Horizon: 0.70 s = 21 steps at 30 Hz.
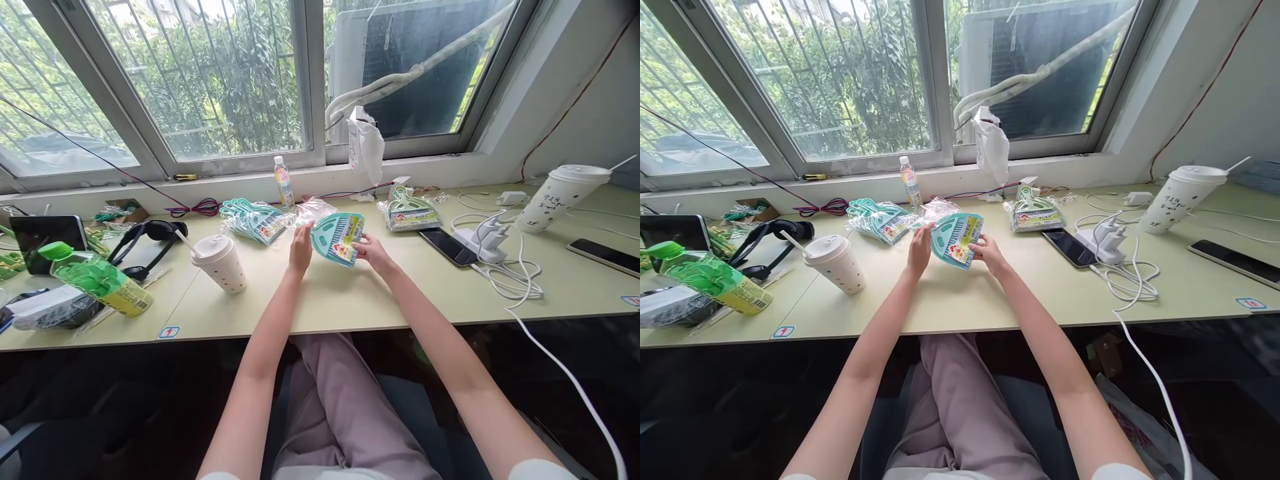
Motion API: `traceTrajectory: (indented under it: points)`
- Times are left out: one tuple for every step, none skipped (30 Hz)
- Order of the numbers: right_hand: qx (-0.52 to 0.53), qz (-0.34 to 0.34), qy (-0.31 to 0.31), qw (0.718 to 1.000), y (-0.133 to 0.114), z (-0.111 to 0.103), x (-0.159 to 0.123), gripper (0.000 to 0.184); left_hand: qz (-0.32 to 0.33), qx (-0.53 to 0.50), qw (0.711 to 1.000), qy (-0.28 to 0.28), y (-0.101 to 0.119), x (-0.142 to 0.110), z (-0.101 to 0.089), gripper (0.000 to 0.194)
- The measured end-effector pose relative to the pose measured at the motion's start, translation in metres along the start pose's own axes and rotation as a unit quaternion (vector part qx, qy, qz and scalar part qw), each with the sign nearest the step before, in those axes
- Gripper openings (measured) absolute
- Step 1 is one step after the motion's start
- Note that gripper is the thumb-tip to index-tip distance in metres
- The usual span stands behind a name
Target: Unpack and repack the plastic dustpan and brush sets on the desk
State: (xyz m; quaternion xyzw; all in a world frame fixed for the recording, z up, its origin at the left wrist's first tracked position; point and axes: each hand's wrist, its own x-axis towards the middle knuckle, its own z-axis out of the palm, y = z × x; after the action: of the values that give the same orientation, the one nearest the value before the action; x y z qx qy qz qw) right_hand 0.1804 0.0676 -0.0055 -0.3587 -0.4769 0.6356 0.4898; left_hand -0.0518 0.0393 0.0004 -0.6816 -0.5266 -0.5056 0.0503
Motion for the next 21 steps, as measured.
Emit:
traceTrajectory:
  points:
    - [0.0, -0.002, -0.012, 1.0, 0.001, 0.001, 0.0, 0.036, 0.012, -0.012, 1.0, -0.016, 0.001, 0.0, 0.0, 0.04]
    - [0.004, -0.008, -0.013, 1.0, 0.002, 0.002, 0.0, 0.037, 0.022, -0.027, 0.999, -0.028, 0.002, 0.0, 0.0, 0.04]
    - [0.013, -0.016, -0.003, 1.0, 0.003, 0.002, 0.0, 0.037, 0.03, -0.044, 0.998, -0.034, 0.005, 0.0, 0.0, 0.038]
    - [0.024, -0.027, 0.013, 0.999, 0.004, 0.002, 0.0, 0.037, 0.031, -0.061, 0.997, -0.03, 0.008, 0.0, -0.001, 0.036]
    - [0.036, -0.037, 0.032, 0.998, 0.004, 0.001, 0.001, 0.037, 0.023, -0.08, 0.996, -0.012, 0.011, 0.001, -0.001, 0.033]
    - [0.047, -0.046, 0.049, 0.997, 0.004, -0.001, 0.002, 0.037, 0.001, -0.1, 0.995, 0.021, 0.015, 0.001, -0.001, 0.035]
    - [0.056, -0.053, 0.061, 0.995, 0.004, -0.002, 0.003, 0.037, -0.035, -0.123, 0.99, 0.066, 0.018, 0.002, -0.001, 0.043]
    - [0.062, -0.059, 0.067, 0.994, 0.003, -0.003, 0.003, 0.037, -0.085, -0.153, 0.977, 0.119, 0.021, 0.003, 0.0, 0.054]
    - [0.065, -0.064, 0.067, 0.994, 0.003, -0.004, 0.003, 0.038, -0.148, -0.193, 0.955, 0.172, 0.024, 0.004, 0.001, 0.064]
    - [0.065, -0.069, 0.062, 0.994, 0.002, -0.004, 0.003, 0.039, -0.217, -0.247, 0.92, 0.211, 0.025, 0.005, 0.001, 0.069]
    - [0.063, -0.072, 0.055, 0.994, 0.002, -0.004, 0.003, 0.04, -0.285, -0.316, 0.876, 0.227, 0.025, 0.007, 0.002, 0.069]
    - [0.058, -0.074, 0.047, 0.994, 0.002, -0.004, 0.002, 0.042, -0.344, -0.392, 0.825, 0.219, 0.024, 0.008, 0.002, 0.066]
    - [0.052, -0.074, 0.04, 0.995, 0.002, -0.002, 0.002, 0.043, -0.382, -0.467, 0.774, 0.193, 0.023, 0.01, 0.002, 0.063]
    - [0.044, -0.072, 0.035, 0.996, 0.002, -0.001, 0.001, 0.044, -0.399, -0.531, 0.73, 0.159, 0.021, 0.011, 0.002, 0.061]
    - [0.034, -0.069, 0.03, 0.997, 0.002, 0.0, 0.0, 0.044, -0.397, -0.58, 0.7, 0.125, 0.019, 0.011, 0.003, 0.059]
    - [0.025, -0.065, 0.025, 0.997, 0.002, 0.001, -0.001, 0.044, -0.384, -0.61, 0.686, 0.101, 0.018, 0.011, 0.004, 0.056]
    - [0.016, -0.063, 0.02, 0.998, 0.002, 0.002, -0.002, 0.044, -0.372, -0.623, 0.683, 0.086, 0.017, 0.01, 0.006, 0.051]
    - [0.011, -0.062, 0.016, 0.998, 0.003, 0.003, -0.002, 0.044, -0.366, -0.625, 0.686, 0.073, 0.017, 0.009, 0.009, 0.047]
    - [0.008, -0.064, 0.014, 0.998, 0.003, 0.003, -0.002, 0.043, -0.37, -0.621, 0.689, 0.057, 0.017, 0.007, 0.013, 0.044]
    - [0.007, -0.066, 0.012, 0.998, 0.002, 0.003, -0.002, 0.043, -0.378, -0.616, 0.69, 0.036, 0.018, 0.005, 0.016, 0.04]
    - [0.007, -0.068, 0.013, 0.998, 0.002, 0.002, -0.002, 0.043, -0.383, -0.613, 0.691, 0.012, 0.019, 0.003, 0.02, 0.035]
